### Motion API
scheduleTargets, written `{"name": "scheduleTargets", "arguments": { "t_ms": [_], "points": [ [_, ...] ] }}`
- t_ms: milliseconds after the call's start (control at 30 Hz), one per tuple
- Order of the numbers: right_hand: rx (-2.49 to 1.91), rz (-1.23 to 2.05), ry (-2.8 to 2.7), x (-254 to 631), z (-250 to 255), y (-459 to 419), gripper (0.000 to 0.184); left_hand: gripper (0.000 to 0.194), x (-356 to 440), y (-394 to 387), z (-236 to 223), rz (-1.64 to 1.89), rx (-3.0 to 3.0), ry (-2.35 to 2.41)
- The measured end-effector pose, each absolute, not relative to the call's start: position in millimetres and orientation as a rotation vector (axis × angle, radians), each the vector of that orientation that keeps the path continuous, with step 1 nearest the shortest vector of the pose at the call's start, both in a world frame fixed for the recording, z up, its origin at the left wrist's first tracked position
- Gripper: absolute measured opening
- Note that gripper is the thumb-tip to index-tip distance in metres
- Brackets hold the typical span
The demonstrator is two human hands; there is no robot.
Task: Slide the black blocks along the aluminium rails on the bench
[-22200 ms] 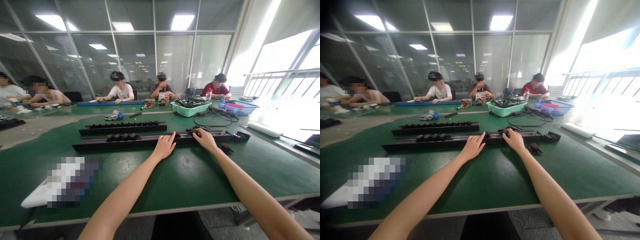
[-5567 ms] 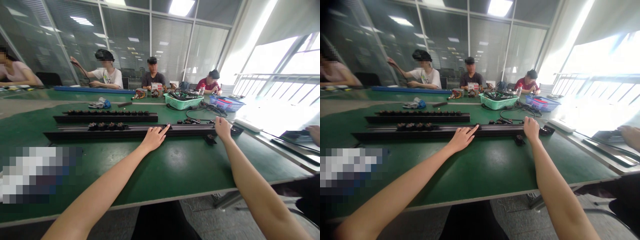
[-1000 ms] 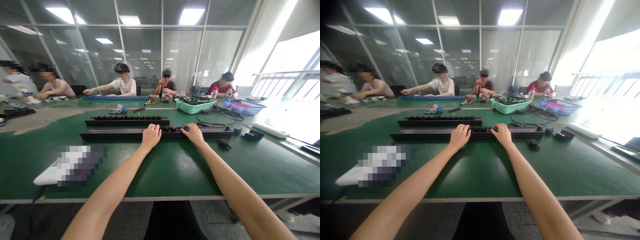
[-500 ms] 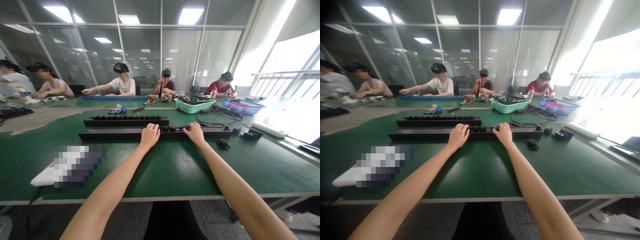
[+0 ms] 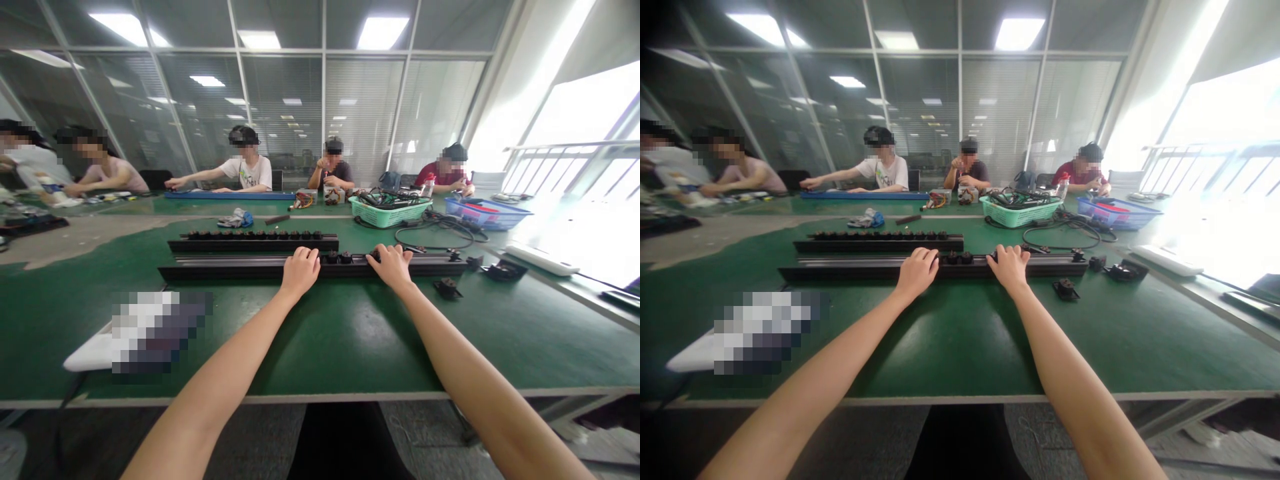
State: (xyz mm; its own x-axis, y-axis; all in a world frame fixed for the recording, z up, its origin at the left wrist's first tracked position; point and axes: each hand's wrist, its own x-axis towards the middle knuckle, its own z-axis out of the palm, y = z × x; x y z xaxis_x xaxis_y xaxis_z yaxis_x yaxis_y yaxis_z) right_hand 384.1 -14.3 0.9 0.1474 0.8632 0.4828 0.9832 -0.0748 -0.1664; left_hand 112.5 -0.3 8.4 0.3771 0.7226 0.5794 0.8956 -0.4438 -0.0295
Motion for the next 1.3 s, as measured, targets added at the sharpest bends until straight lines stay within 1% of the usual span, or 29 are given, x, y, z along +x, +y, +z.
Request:
{"name": "scheduleTargets", "arguments": {
  "t_ms": [167, 333, 833, 1300],
  "points": [
    [-2.003, -0.317, -1.758, 385.6, 1.3, -12.0, 0.032, 0.032, 112.0, 0.8, 7.1, -0.728, -2.295, -1.403],
    [-1.990, -0.354, -1.713, 389.2, -1.4, -10.2, 0.030, 0.032, 111.6, 1.1, 6.6, -0.721, -2.295, -1.399],
    [-2.031, -0.306, -1.653, 398.9, -2.5, -9.3, 0.035, 0.032, 111.5, 2.2, 5.4, -0.745, -2.297, -1.399],
    [-2.052, -0.293, -1.582, 406.7, -2.5, -9.1, 0.035, 0.032, 113.0, 0.1, 7.2, -0.736, -2.308, -1.420]
  ]
}}
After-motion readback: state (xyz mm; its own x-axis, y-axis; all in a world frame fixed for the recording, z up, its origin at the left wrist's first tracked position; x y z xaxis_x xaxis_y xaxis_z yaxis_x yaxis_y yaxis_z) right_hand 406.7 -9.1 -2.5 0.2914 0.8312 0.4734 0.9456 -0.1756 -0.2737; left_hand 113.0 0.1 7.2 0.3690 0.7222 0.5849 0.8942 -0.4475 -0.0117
